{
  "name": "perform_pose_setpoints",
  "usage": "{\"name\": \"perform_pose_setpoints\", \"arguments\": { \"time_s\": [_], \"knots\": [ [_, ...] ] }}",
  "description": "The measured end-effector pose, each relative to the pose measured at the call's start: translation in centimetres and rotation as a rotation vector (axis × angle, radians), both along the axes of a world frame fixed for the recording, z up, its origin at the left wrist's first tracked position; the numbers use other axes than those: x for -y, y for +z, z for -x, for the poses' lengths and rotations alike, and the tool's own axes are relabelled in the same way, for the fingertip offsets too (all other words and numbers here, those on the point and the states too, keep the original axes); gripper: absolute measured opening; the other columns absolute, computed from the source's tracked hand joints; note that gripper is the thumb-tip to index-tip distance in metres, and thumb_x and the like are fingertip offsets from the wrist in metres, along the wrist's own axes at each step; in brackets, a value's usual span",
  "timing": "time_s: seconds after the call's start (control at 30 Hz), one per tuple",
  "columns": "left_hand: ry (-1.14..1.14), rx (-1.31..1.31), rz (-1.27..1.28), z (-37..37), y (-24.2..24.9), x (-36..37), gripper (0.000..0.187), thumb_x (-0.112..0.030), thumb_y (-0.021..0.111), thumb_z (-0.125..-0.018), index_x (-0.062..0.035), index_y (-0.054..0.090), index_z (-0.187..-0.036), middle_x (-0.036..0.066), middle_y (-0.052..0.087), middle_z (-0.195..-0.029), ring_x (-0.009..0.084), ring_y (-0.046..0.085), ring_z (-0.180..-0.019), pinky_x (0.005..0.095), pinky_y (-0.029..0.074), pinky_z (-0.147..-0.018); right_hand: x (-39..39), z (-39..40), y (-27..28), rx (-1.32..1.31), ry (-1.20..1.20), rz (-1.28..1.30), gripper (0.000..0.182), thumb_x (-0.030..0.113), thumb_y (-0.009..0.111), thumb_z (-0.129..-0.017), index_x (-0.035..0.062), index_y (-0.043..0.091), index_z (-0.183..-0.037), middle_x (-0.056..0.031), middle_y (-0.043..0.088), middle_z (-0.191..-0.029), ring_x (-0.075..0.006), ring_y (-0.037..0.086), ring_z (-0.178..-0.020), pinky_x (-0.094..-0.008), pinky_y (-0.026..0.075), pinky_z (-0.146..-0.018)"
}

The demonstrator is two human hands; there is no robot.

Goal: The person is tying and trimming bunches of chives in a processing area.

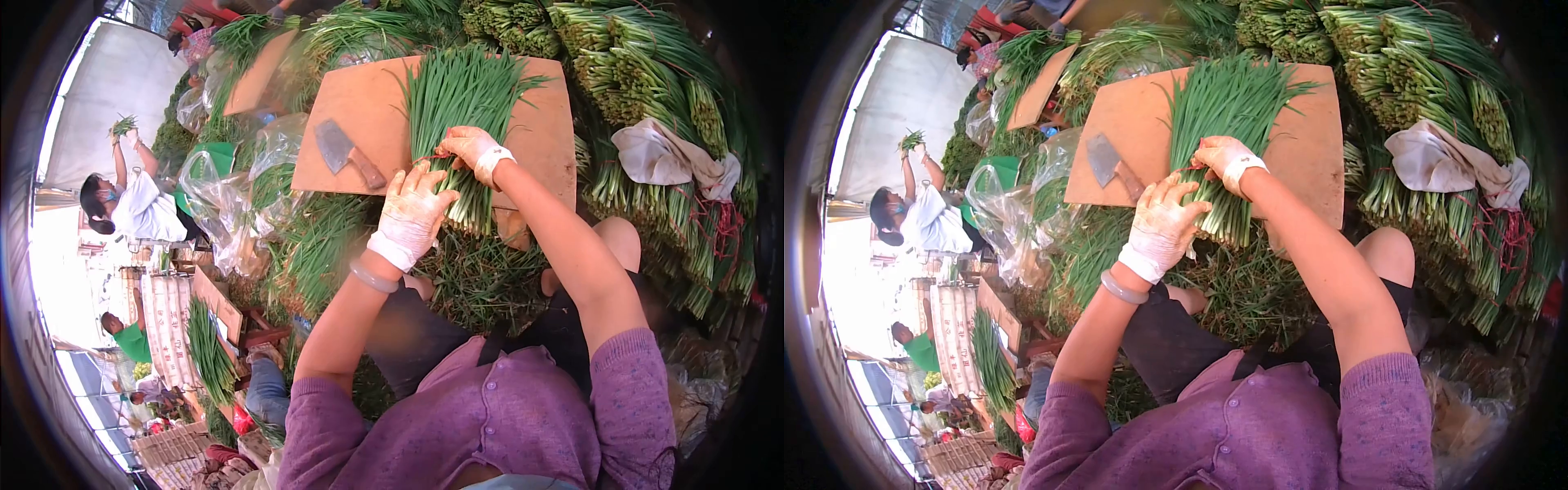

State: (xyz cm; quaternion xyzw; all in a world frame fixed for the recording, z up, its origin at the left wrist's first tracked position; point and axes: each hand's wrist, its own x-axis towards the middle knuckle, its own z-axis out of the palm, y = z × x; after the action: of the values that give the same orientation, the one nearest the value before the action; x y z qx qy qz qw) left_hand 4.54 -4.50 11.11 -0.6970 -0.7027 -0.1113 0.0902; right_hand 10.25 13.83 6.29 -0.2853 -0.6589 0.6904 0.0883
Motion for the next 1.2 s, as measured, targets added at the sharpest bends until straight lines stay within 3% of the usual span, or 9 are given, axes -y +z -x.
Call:
{"name": "perform_pose_setpoints", "arguments": {
  "time_s": [0.3,0.5,0.57,0.8,1.03,1.1,1.13,1.17,1.2],
  "knots": [
    [0.029,-0.023,0.091,0.4,0.4,-0.3,0.021,-0.016,0.065,-0.072,-0.0176,0.067,-0.093,0.009,0.055,-0.119,0.0320,0.043,-0.123,0.0507,0.031,-0.101,0.4,-0.1,0.5,0.049,-0.031,0.007,0.022,0.022,0.053,-0.082,0.0035,0.063,-0.088,-0.0061,0.064,-0.082,-0.0166,0.056,-0.061,-0.0312,0.046,-0.064],
    [0.068,-0.046,0.119,1.1,0.1,-1.2,0.013,-0.014,0.066,-0.070,-0.0113,0.063,-0.082,0.006,0.062,-0.094,0.0286,0.058,-0.097,0.0438,0.040,-0.093,0.4,0.3,-0.4,0.044,-0.057,-0.026,0.022,0.022,0.052,-0.083,0.0042,0.063,-0.087,-0.0068,0.064,-0.080,-0.0170,0.058,-0.062,-0.0319,0.047,-0.065],
    [0.124,0.212,0.149,1.8,-0.5,-1.6,0.016,-0.011,0.065,-0.071,-0.0076,0.061,-0.085,0.007,0.062,-0.080,0.0269,0.061,-0.076,0.0374,0.047,-0.079,0.3,0.4,-0.5,0.059,-0.056,-0.062,0.022,0.022,0.052,-0.083,0.0043,0.064,-0.086,-0.0071,0.065,-0.079,-0.0172,0.059,-0.062,-0.0318,0.047,-0.065],
    [0.517,0.971,0.249,2.3,-1.7,-2.3,0.040,-0.004,0.060,-0.072,-0.0024,0.052,-0.111,0.001,0.058,-0.074,0.0108,0.055,-0.066,0.0258,0.046,-0.061,0.1,0.7,-0.8,0.086,-0.045,-0.138,0.020,0.022,0.053,-0.082,0.0065,0.064,-0.084,-0.0073,0.066,-0.077,-0.0180,0.063,-0.065,-0.0316,0.048,-0.067],
    [0.391,0.995,0.382,1.7,0.8,1.7,0.043,-0.003,0.059,-0.073,-0.0008,0.050,-0.115,-0.001,0.056,-0.074,0.0054,0.051,-0.064,0.0200,0.042,-0.058,-0.2,0.9,-0.7,0.166,-0.046,-0.199,0.018,0.022,0.054,-0.081,0.0069,0.063,-0.082,-0.0061,0.065,-0.073,-0.0176,0.063,-0.065,-0.0318,0.047,-0.067],
    [-0.100,1.003,0.287,0.7,-0.5,5.8,0.020,-0.004,0.058,-0.078,-0.0054,0.062,-0.097,-0.002,0.059,-0.075,0.0081,0.057,-0.069,0.0217,0.047,-0.064,0.0,0.6,-0.3,0.149,-0.044,-0.178,0.018,0.022,0.054,-0.081,0.0069,0.063,-0.082,-0.0063,0.065,-0.073,-0.0177,0.063,-0.065,-0.0318,0.047,-0.067],
    [-0.159,1.012,0.632,-0.7,1.1,8.1,0.013,-0.007,0.059,-0.080,-0.0083,0.066,-0.091,0.002,0.064,-0.080,0.0137,0.062,-0.078,0.0246,0.050,-0.070,0.1,0.5,0.0,0.133,-0.039,-0.163,0.018,0.022,0.054,-0.081,0.0070,0.063,-0.083,-0.0064,0.065,-0.073,-0.0179,0.063,-0.065,-0.0318,0.047,-0.067],
    [0.111,1.065,1.248,-1.7,3.1,9.1,0.017,-0.013,0.063,-0.080,-0.0102,0.067,-0.097,0.007,0.067,-0.086,0.0174,0.063,-0.083,0.0263,0.050,-0.075,0.1,0.5,0.0,0.131,-0.034,-0.160,0.018,0.022,0.054,-0.081,0.0070,0.063,-0.083,-0.0064,0.065,-0.073,-0.0179,0.063,-0.065,-0.0318,0.047,-0.067],
    [0.077,0.716,1.246,-1.9,1.8,10.5,0.020,-0.019,0.066,-0.080,-0.0110,0.068,-0.099,0.004,0.068,-0.087,0.0137,0.062,-0.082,0.0262,0.049,-0.077,0.1,0.5,0.0,0.126,-0.039,-0.173,0.018,0.022,0.053,-0.081,0.0071,0.063,-0.083,-0.0065,0.065,-0.073,-0.0179,0.063,-0.064,-0.0319,0.047,-0.066]
  ]
}}
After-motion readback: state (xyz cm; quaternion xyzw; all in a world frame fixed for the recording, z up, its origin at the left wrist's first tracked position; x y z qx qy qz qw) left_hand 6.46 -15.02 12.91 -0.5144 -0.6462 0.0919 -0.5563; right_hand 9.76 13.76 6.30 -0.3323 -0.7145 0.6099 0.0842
